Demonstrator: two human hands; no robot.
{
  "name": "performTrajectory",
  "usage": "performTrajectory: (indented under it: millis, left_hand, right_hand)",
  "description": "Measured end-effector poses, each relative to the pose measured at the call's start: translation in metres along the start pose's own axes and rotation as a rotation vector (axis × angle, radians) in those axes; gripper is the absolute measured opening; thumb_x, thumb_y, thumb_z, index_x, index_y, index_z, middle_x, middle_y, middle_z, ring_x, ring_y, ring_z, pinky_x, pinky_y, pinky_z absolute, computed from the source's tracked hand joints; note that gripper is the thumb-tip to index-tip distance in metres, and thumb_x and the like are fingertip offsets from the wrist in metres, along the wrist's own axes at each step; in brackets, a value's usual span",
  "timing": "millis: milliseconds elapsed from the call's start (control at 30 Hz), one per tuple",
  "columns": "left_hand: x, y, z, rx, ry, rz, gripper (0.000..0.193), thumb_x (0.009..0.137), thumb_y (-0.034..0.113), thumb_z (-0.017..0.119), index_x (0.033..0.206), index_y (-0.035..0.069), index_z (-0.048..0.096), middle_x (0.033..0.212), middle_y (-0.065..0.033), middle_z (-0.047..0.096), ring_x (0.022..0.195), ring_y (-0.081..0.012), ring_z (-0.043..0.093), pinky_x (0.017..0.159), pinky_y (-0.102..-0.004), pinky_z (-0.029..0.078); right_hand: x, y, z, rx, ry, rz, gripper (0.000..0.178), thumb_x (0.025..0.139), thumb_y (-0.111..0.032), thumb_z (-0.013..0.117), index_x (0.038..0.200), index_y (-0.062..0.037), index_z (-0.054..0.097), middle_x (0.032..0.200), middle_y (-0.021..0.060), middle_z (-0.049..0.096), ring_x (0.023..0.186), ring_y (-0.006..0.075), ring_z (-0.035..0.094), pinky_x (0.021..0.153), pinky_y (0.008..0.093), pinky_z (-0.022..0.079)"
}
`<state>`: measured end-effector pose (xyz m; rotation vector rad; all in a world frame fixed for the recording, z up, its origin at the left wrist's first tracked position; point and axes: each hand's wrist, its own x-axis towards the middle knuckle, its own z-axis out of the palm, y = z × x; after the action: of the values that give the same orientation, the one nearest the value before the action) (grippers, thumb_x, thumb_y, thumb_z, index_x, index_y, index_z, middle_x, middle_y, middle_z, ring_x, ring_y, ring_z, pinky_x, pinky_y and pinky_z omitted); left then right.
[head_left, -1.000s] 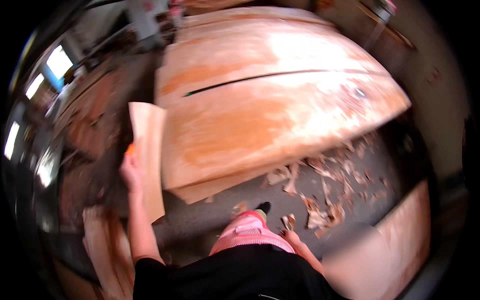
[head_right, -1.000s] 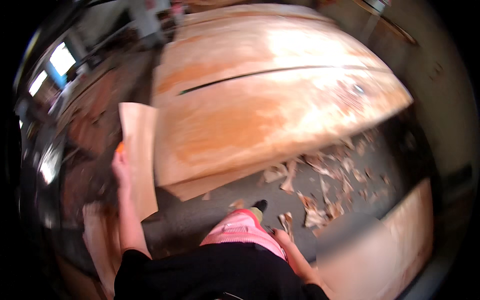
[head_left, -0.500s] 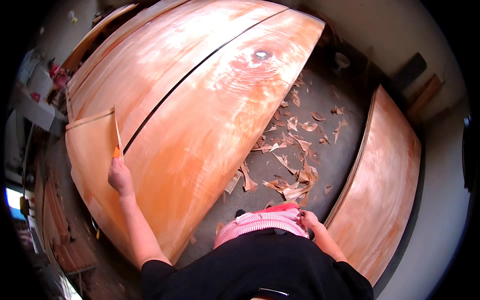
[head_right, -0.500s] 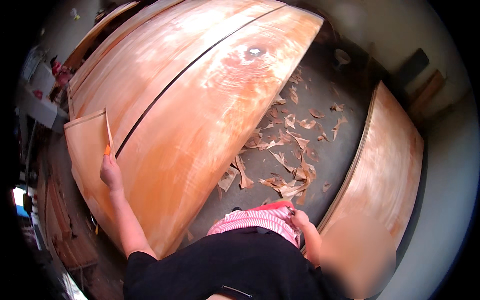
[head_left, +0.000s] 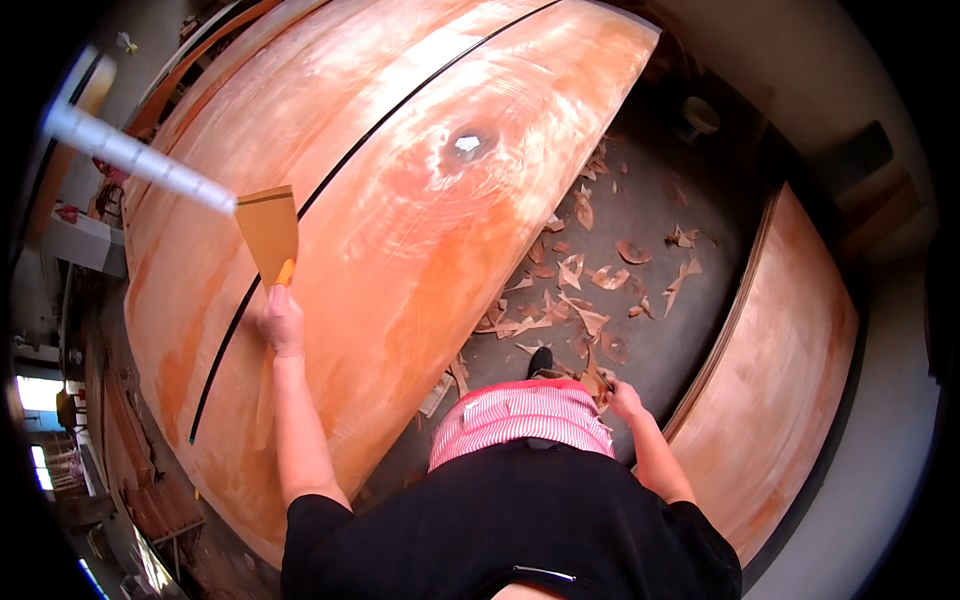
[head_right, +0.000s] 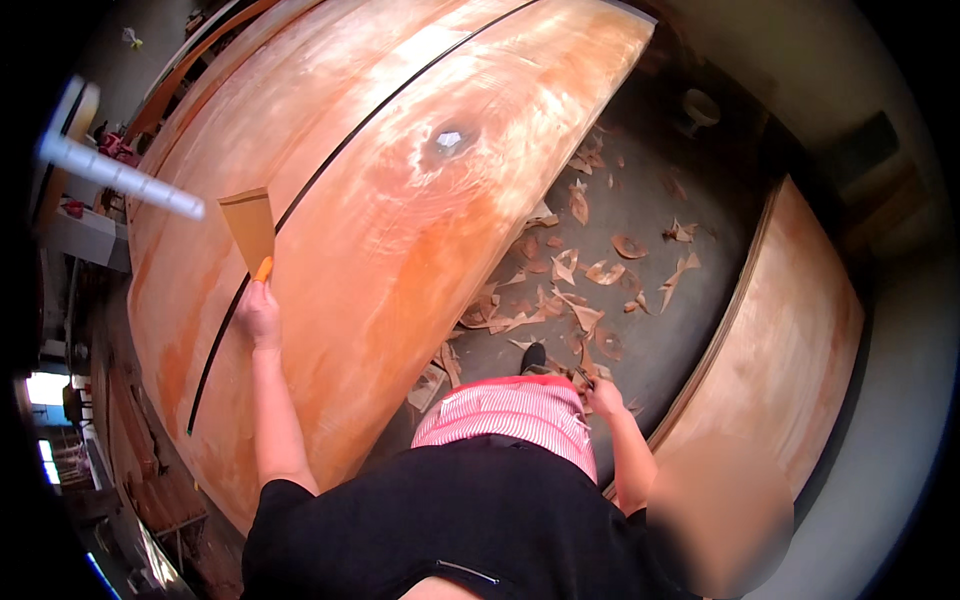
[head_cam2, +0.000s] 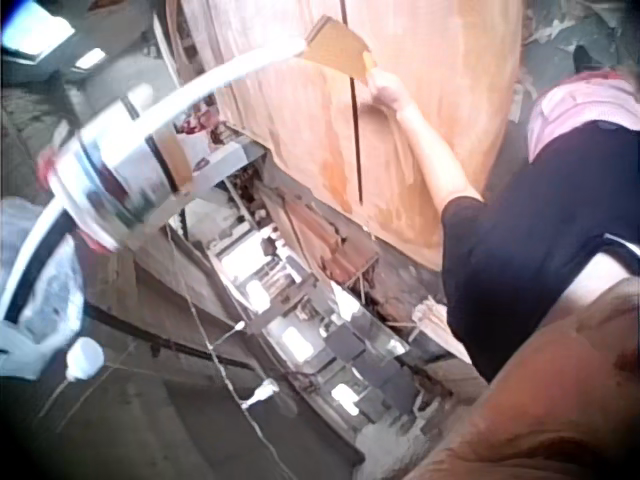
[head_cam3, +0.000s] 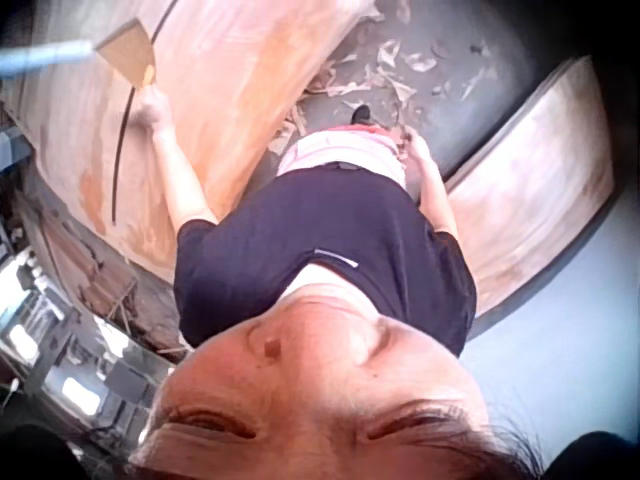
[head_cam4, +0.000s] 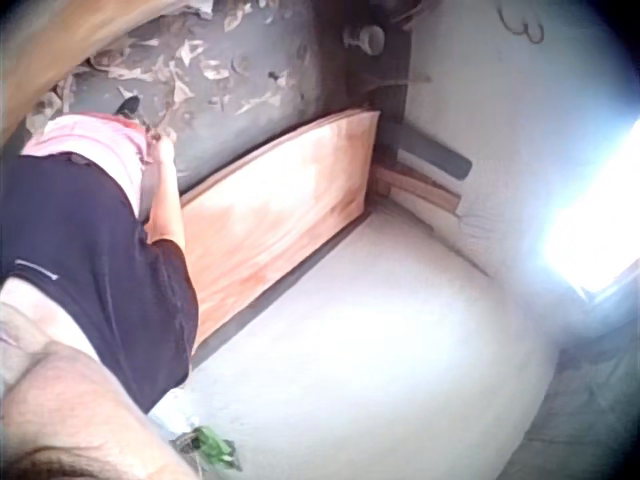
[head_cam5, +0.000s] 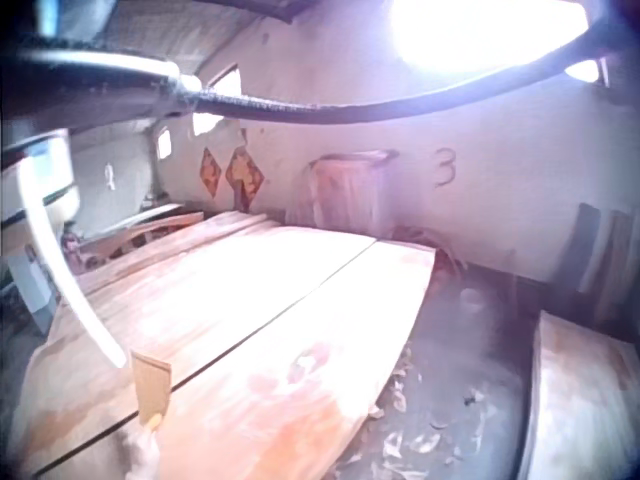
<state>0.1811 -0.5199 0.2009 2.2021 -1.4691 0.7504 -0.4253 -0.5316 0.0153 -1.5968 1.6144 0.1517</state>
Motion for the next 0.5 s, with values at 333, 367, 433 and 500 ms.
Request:
performTrajectory:
  millis: [333, 367, 433, 500]
  left_hand:
    - [0.02, 0.125, 0.164, -0.019, -0.168, -0.133, 0.008, 0.076, 0.011, 0.055, 0.071, 0.007, 0.05, 0.064, -0.0099, 0.055, 0.057, -0.029, 0.055, 0.048, -0.0394, 0.043]
    - [0.022, 0.14, 0.176, -0.029, -0.196, -0.126, 0.009, 0.074, 0.011, 0.055, 0.069, 0.007, 0.049, 0.062, -0.0094, 0.054, 0.055, -0.0288, 0.054, 0.046, -0.0396, 0.043]
    - [0.022, 0.161, 0.202, -0.062, -0.306, -0.129, 0.009, 0.073, 0.012, 0.056, 0.07, 0.008, 0.049, 0.064, -0.0093, 0.055, 0.056, -0.0287, 0.055, 0.046, -0.0401, 0.043]
    - [0.012, 0.179, 0.221, -0.113, -0.48, -0.148, 0.009, 0.074, 0.015, 0.057, 0.076, 0.008, 0.053, 0.072, -0.0101, 0.059, 0.06, -0.0289, 0.056, 0.049, -0.0407, 0.044]
  right_hand:
    - [0.202, -0.144, -0.152, -0.183, 0.045, -0.392, 0.016, 0.079, -0.015, 0.047, 0.089, -0.0098, 0.058, 0.077, 0.0116, 0.06, 0.073, 0.0309, 0.058, 0.063, 0.0381, 0.044]
    - [0.215, -0.161, -0.16, -0.179, 0.053, -0.422, 0.017, 0.079, -0.016, 0.048, 0.091, -0.0098, 0.057, 0.081, 0.012, 0.059, 0.077, 0.031, 0.057, 0.065, 0.0386, 0.044]
    - [0.238, -0.194, -0.177, -0.174, 0.069, -0.486, 0.021, 0.077, -0.016, 0.05, 0.096, -0.0098, 0.056, 0.09, 0.0129, 0.058, 0.085, 0.0312, 0.055, 0.071, 0.0396, 0.044]
    - [0.257, -0.216, -0.191, -0.185, 0.097, -0.544, 0.017, 0.078, -0.014, 0.049, 0.092, -0.0095, 0.057, 0.087, 0.0117, 0.057, 0.083, 0.0303, 0.055, 0.068, 0.0384, 0.044]
